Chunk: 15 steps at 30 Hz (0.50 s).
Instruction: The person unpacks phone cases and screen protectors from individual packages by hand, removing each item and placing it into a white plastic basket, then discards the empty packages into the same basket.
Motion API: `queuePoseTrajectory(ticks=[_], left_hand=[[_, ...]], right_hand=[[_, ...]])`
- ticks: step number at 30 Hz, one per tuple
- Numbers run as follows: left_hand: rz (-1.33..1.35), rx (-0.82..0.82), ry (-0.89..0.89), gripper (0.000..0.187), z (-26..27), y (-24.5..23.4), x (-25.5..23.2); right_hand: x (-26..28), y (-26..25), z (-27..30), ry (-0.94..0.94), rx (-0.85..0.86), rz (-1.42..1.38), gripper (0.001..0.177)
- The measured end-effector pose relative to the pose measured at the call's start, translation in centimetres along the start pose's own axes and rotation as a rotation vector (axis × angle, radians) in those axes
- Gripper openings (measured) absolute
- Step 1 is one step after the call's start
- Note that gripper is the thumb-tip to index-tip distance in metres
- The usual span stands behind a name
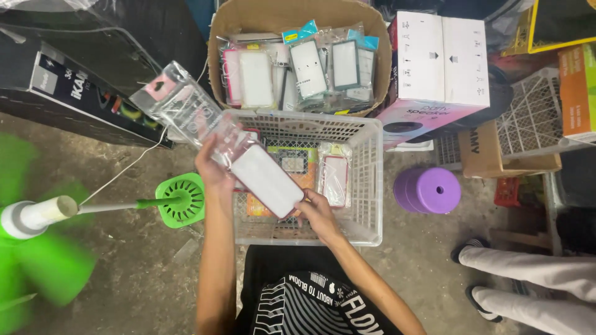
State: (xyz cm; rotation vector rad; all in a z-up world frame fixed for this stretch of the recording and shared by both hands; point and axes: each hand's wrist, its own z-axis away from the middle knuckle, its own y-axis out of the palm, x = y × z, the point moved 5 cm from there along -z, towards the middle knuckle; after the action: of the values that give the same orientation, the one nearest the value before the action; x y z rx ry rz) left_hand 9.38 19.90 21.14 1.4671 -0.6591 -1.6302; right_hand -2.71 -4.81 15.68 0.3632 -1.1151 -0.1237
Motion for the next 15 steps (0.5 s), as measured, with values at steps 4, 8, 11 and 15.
queuePoseTrajectory(ticks=[4,8,11,15], left_hand=[[-0.013,-0.002,0.064,0.075,1.2,-3.1,-4.3],[-0.158,-0.205,0.310,0.076,4.3,-5.2,-10.4],[-0.123,-0.216,0.393,0.075,6.3,-6.8,-12.4],[-0.090,-0.176,0.404,0.074,8.5,-8.9,-12.1]], right_hand=[[2.1,1.2,-0.6,0.031,0.148,0.007,0.042],[0.5,0.7,-3.2,0.124,0.168,-0.085,0.064],[-1.1,1.3,-5.3,0.153,0.111,-0.123,0.064],[-1.5,4.8,-6.8,0.097,-0.013,-0.107,0.063]])
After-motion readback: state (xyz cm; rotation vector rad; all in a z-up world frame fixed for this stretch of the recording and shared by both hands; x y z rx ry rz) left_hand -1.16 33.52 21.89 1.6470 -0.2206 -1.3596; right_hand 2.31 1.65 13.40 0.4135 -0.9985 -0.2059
